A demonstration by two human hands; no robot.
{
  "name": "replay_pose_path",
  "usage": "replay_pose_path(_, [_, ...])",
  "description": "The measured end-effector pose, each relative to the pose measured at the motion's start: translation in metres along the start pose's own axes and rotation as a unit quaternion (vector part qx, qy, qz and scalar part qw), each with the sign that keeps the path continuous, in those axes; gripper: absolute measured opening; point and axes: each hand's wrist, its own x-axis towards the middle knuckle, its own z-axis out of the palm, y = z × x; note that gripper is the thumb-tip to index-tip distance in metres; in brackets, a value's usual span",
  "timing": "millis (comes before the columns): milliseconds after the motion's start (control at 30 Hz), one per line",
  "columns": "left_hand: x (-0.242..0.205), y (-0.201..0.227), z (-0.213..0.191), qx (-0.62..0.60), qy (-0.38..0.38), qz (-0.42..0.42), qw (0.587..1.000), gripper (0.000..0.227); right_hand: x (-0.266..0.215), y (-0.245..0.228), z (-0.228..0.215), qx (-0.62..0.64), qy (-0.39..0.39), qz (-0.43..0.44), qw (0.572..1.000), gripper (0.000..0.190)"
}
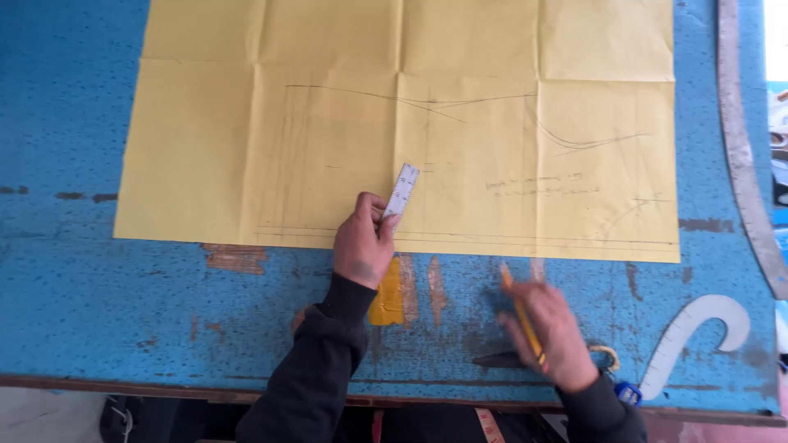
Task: The person uses a metal ruler and a yellow pencil to draw straight lines on a large sheet of yellow paper. They repeatedly reposition the ruler to create a grid-like pattern of intersecting lines on the paper surface.
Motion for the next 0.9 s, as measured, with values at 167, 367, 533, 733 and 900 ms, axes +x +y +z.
replay_pose_path(167, [-0.003,0.027,0.070,-0.073,-0.005,0.062,0.995,0.009,-0.071,0.011,-0.005,-0.108,-0.121,-0.003,0.987,0.053])
replay_pose_path(367, [-0.006,0.071,0.147,-0.104,-0.048,0.026,0.993,0.007,-0.094,0.058,-0.022,-0.128,-0.088,0.021,0.988,0.034])
replay_pose_path(533, [-0.015,0.094,0.172,-0.099,-0.057,-0.020,0.993,0.006,-0.091,0.110,-0.053,-0.114,-0.026,0.074,0.990,0.036])
replay_pose_path(733, [-0.026,0.118,0.173,-0.061,-0.049,-0.052,0.996,0.010,-0.079,0.142,-0.085,-0.136,0.035,0.091,0.986,0.034])
replay_pose_path(900, [-0.032,0.127,0.174,-0.053,-0.021,-0.052,0.997,0.011,-0.078,0.150,-0.098,-0.151,0.039,0.083,0.984,0.036])
